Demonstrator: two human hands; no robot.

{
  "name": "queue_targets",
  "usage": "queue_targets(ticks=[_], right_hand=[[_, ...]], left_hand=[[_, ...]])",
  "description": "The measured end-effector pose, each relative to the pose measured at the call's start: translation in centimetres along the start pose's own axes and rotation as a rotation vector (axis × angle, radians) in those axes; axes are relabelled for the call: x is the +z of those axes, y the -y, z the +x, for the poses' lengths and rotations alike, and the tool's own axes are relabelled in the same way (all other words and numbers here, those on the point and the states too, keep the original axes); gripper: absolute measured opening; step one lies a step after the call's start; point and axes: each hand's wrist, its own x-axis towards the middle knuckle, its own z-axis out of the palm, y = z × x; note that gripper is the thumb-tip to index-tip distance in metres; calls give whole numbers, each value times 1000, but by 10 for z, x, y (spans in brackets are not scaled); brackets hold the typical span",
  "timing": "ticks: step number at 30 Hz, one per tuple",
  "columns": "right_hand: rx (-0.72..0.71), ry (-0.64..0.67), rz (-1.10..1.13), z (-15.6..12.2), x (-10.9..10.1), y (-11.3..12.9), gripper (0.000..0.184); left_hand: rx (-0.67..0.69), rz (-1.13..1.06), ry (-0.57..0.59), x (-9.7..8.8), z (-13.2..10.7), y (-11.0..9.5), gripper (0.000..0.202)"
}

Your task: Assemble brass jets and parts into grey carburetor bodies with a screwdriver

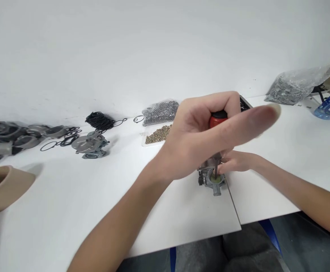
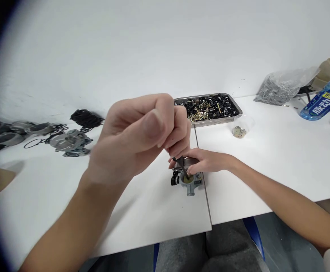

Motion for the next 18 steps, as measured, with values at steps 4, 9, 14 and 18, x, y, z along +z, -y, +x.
queue_targets(ticks=[4,9,14,18], right_hand=[[-15,-37,20,0,1,2,34],[-23,-8,49,1,0,-3,37],[45,-11,133,3,1,-10,43],[57,20,149,6,0,-13,45]], left_hand=[[81,19,-139,14,-3,4,58],[138,15,-134,15,-3,11,53],[187,-107,36,13,-4,8,51],[155,-24,8,15,-4,10,50]])
